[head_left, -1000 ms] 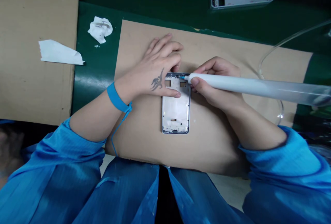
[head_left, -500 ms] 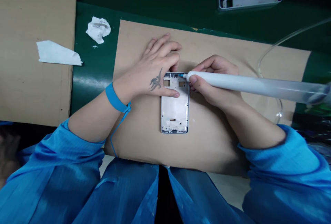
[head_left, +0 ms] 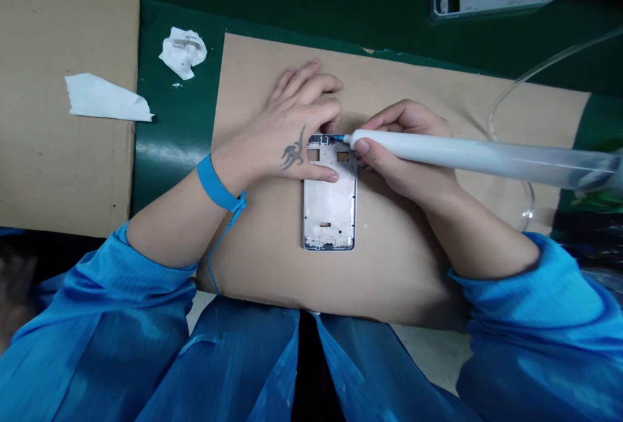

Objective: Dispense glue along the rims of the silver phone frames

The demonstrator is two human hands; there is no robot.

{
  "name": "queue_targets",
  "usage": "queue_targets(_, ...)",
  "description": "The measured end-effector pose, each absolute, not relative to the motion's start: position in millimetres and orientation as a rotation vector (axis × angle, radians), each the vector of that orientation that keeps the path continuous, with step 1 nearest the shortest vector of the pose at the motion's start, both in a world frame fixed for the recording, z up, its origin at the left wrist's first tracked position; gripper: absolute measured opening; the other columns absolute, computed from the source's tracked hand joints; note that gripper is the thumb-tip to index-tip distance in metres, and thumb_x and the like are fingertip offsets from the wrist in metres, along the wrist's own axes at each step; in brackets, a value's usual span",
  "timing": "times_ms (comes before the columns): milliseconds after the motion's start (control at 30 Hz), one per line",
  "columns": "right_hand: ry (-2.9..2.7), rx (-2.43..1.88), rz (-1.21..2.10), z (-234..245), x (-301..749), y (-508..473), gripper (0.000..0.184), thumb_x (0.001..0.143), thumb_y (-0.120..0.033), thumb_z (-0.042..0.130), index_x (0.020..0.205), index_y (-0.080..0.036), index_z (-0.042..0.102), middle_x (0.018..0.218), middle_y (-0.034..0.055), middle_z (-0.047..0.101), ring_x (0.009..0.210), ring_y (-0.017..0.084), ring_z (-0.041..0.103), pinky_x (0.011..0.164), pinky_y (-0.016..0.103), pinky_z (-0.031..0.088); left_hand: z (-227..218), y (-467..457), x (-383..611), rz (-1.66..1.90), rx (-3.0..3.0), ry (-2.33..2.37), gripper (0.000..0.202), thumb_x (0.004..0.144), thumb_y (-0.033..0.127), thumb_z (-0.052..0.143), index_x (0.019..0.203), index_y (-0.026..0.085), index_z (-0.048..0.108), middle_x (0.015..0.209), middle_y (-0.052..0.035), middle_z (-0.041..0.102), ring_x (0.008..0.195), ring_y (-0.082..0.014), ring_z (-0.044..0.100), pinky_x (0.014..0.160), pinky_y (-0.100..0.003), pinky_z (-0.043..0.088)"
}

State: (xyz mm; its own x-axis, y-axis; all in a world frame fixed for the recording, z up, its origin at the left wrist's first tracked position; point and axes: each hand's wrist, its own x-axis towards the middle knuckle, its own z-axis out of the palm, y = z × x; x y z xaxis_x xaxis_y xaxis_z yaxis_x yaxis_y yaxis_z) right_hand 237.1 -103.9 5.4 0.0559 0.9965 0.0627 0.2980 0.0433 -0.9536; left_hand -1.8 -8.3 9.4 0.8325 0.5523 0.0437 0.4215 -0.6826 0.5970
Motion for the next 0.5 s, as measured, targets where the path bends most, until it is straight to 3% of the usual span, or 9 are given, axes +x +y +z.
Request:
queue_targets(100,-1.439,-1.395,0.95,7.2,235.9,-103.4,0.049,0.081,-0.069,0.099,0.094,-0.029,0.074,0.086,0.0026,0.082,0.069,0.021,0.074,0.062,0.036,0.062,15.7,-10.8,0.1,0.251,2.451,0.735,0.069,0.08,0.072,0.097,0.12,0.023,0.071,0.173,-0.0174,0.052,0.178,-0.0506,0.023,0.146,-0.076,0.016)
queue_targets(333,-1.476,-1.357,0.954,1.8,238.8,-103.3,0.048,0.083,-0.066,0.099,0.101,-0.028,0.075,0.091,0.0033,0.081,0.074,0.021,0.075,0.065,0.035,0.062,20.5,-12.4,1.8,0.207,2.468,0.76,0.069,0.08,0.072,0.098,0.121,0.025,0.069,0.174,-0.0147,0.051,0.179,-0.0484,0.022,0.148,-0.074,0.016)
queue_targets(500,-1.424,-1.359,1.015,3.1,238.1,-103.2,0.05,0.083,-0.068,0.099,0.099,-0.029,0.072,0.089,0.0033,0.081,0.078,0.024,0.078,0.07,0.039,0.065,19.8,-12.9,1.1,0.213,2.483,0.758,0.07,0.081,0.072,0.098,0.121,0.022,0.07,0.174,-0.0179,0.052,0.179,-0.048,0.024,0.148,-0.072,0.017)
